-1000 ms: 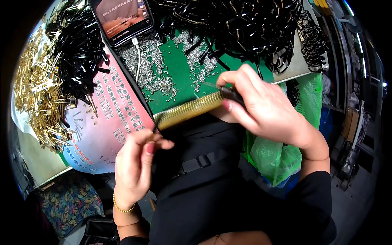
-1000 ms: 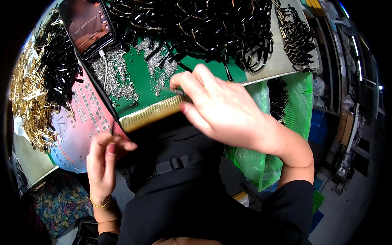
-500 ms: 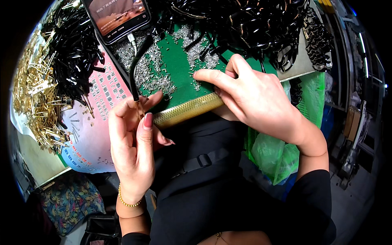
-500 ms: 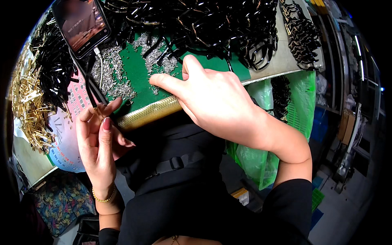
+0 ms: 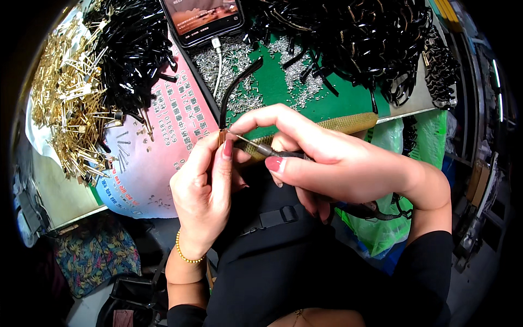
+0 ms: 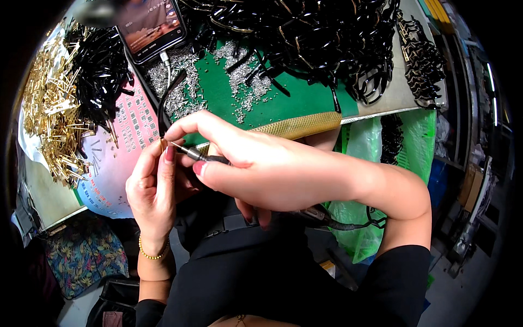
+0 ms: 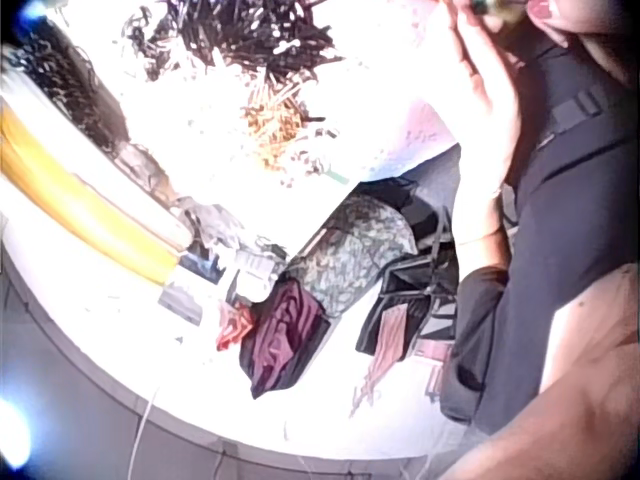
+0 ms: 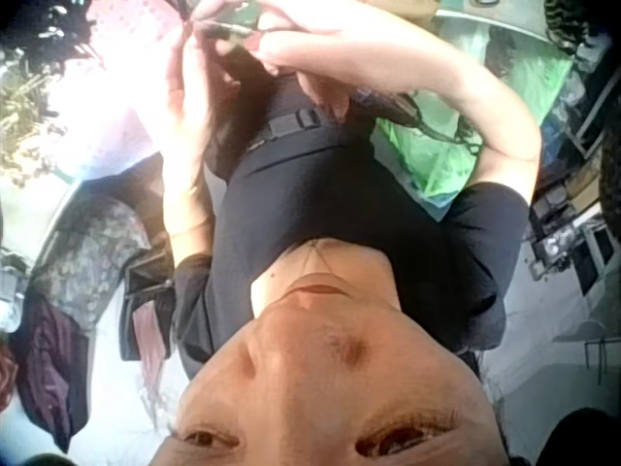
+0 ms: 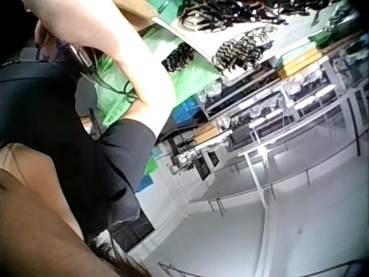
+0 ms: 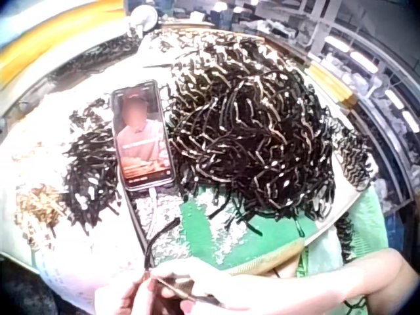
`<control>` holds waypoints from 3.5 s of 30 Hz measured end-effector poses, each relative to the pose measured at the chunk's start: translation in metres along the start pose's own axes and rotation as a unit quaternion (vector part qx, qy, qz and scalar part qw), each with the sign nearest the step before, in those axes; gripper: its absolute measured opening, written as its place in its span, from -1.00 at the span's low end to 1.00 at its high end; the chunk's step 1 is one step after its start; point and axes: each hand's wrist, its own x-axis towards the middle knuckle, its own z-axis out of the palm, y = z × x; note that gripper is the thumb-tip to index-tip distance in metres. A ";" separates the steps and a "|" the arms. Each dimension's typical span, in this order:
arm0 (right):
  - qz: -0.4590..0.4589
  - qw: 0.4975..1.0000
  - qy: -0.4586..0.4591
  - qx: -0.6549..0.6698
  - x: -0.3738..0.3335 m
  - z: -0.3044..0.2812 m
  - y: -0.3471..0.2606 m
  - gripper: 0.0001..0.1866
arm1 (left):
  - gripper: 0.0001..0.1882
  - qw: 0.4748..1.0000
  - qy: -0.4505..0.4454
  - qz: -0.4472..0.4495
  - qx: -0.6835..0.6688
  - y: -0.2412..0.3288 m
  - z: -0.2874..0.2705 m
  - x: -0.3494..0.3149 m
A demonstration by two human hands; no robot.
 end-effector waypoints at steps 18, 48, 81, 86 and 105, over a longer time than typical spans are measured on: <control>-0.229 0.852 0.161 -0.443 0.009 0.016 0.007 -0.57 | -0.67 0.909 0.107 0.306 0.263 -0.010 -0.016 0.001; -0.238 0.934 0.236 -0.120 -0.013 -0.020 0.030 -0.81 | -0.66 0.953 0.196 0.082 0.217 0.014 -0.097 0.017; -0.205 0.944 0.252 -0.049 -0.012 0.007 0.053 -0.75 | -0.92 0.953 -0.096 0.232 0.171 -0.003 0.022 -0.011; -0.144 0.805 0.308 -0.486 -0.033 -0.028 0.056 -0.73 | -0.85 0.994 -0.052 0.081 0.049 -0.007 0.012 -0.017; -0.111 0.757 0.313 -0.563 -0.018 -0.030 0.053 -0.60 | -0.78 0.992 -0.050 -0.014 -0.114 0.010 0.023 -0.004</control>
